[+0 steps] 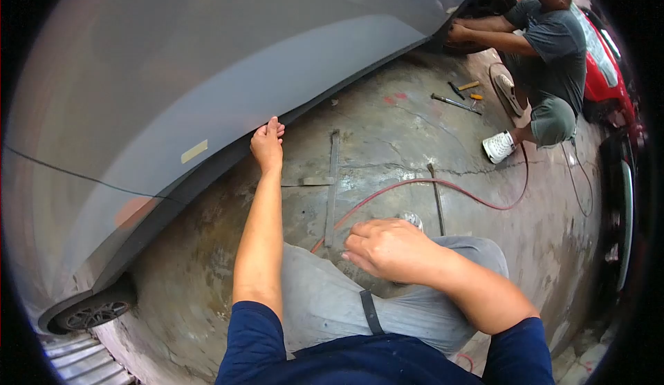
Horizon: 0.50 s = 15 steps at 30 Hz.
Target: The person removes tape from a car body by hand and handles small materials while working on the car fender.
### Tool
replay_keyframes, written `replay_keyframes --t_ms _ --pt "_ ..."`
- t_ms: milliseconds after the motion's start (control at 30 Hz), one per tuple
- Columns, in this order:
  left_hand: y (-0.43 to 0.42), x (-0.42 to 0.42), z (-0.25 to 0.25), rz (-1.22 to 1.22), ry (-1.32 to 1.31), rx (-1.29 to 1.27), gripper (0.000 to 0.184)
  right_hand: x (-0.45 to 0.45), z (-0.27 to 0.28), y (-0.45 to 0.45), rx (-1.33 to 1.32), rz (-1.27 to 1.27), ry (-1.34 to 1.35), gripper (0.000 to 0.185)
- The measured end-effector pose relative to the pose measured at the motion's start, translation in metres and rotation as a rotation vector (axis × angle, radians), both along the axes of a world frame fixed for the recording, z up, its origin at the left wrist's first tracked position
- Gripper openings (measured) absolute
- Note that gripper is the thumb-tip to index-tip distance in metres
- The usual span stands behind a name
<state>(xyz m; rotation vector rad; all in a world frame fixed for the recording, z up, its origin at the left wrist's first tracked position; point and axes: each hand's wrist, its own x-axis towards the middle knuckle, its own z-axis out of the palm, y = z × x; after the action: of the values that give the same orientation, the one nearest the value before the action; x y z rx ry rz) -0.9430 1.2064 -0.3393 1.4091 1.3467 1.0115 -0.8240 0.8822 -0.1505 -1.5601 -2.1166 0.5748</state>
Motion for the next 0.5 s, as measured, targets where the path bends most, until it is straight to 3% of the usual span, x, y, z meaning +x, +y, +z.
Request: replay_keyframes --t_ms 333,500 --pt "0.002 0.040 -0.010 -0.024 -0.095 -0.137 0.041 0.006 -0.009 0.002 -0.026 0.019 0.021 0.020" --pt "-0.004 0.018 -0.005 0.088 0.023 0.022 0.038 0.005 -0.009 0.005 -0.039 0.055 0.025 0.021"
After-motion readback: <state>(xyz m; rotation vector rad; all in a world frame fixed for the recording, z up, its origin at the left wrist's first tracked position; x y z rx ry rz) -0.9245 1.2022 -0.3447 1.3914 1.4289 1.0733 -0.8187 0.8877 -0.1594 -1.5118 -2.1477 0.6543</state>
